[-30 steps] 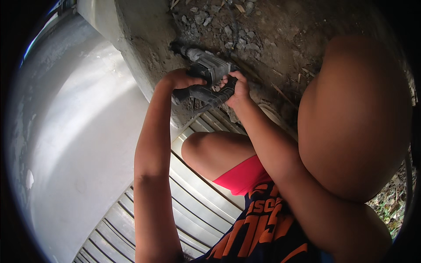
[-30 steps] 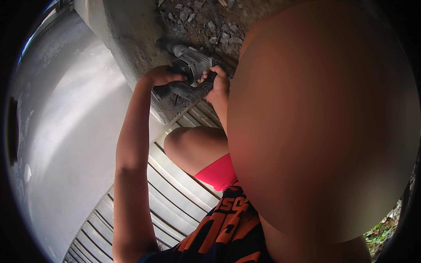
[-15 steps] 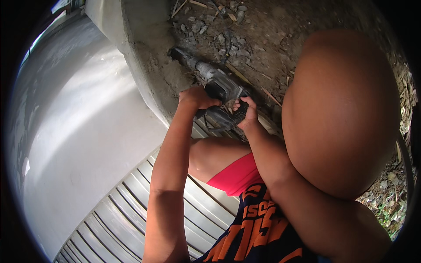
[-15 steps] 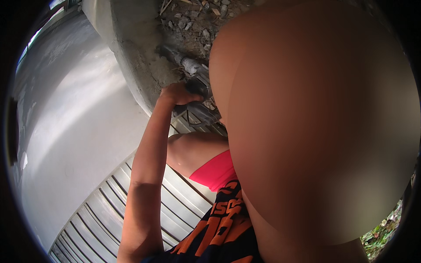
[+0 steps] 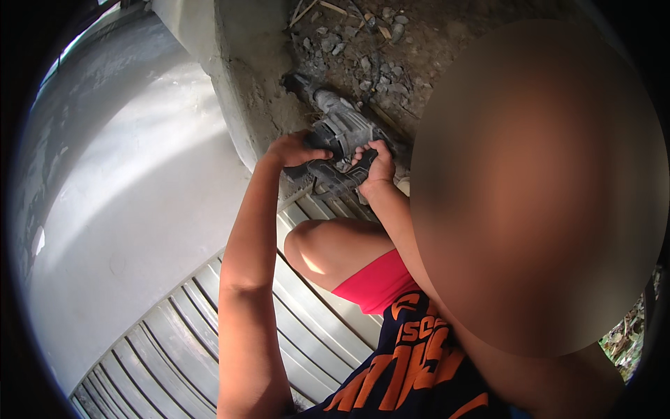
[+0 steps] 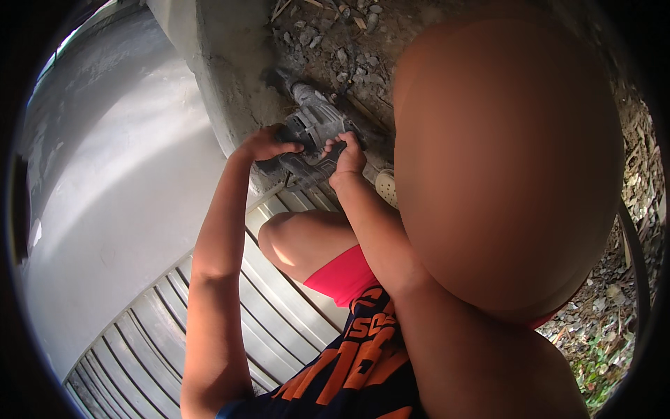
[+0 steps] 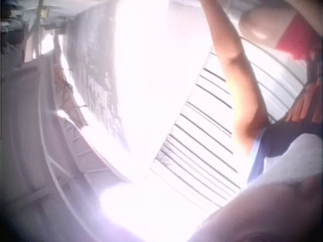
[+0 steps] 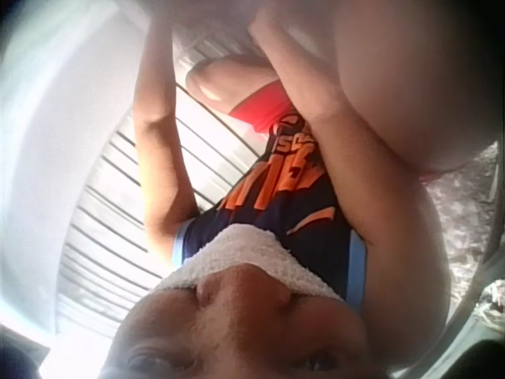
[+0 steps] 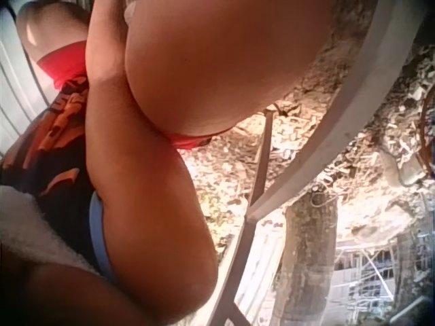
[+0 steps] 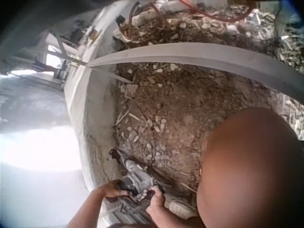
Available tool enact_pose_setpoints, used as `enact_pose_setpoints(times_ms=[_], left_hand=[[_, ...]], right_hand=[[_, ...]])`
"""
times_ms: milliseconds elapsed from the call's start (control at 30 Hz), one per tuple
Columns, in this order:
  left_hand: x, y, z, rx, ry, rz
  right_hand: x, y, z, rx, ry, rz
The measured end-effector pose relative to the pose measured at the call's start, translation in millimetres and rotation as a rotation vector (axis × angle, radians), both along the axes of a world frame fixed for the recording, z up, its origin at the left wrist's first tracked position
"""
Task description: The person uses a rotary hammer drill to break and remove sections of a concrete wall or beam. They repeatedly drill into the concrete, clear debris by hand, and reposition the tool to continue breaking the structure.
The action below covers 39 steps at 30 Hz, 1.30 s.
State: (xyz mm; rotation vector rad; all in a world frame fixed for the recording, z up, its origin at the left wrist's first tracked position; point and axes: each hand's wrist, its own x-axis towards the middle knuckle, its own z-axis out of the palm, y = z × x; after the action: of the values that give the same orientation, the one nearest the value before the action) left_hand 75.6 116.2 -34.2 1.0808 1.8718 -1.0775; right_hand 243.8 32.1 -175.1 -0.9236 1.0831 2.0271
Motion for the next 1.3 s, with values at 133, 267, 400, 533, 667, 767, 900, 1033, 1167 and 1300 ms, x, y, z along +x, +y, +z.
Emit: enact_pose_setpoints(times_ms=[133,267,400,533,667,767,900,1033,1167,1300], left_hand=[[-33.8,-9.4,5.8,0.151,-0.019,0.097],[-78.1,-25.2,19.9,0.323,-0.128,0.246],[-97.4,-70.3,11.3,0.599,-0.405,0.501],[-105.4,-74.4,-12.6,0.691,-0.388,0.536],[-107.0,-78.2,-31.6,0.797,-0.348,0.409],[-106.5,-53.4,-30.6,0.715,-0.327,0.4],[-109.2,-77.5,-33.8,0.789,-0.335,0.38],[-115.7,-76.9,-35.7,0.744,-0.31,0.396],[-133.9,-109.9,-57.1,0.825,-0.364,0.41],[-146.9,-119.2,-75.6,0.824,-0.43,0.455]], right_hand=[[-17.7,37.6,23.0,0.072,-0.087,0.095],[-45.6,64.6,64.3,0.201,-0.215,0.18],[-64.2,60.6,102.1,0.391,-0.389,0.252],[-75.7,71.1,78.3,0.452,-0.369,0.273],[-73.4,64.4,57.8,0.492,-0.372,0.248],[-75.3,68.2,46.1,0.505,-0.334,0.172],[-73.5,61.6,50.1,0.454,-0.307,0.235],[-79.7,54.0,45.3,0.51,-0.345,0.233],[-92.9,34.5,33.5,0.542,-0.351,0.254],[-109.9,6.5,16.5,0.563,-0.421,0.249]])
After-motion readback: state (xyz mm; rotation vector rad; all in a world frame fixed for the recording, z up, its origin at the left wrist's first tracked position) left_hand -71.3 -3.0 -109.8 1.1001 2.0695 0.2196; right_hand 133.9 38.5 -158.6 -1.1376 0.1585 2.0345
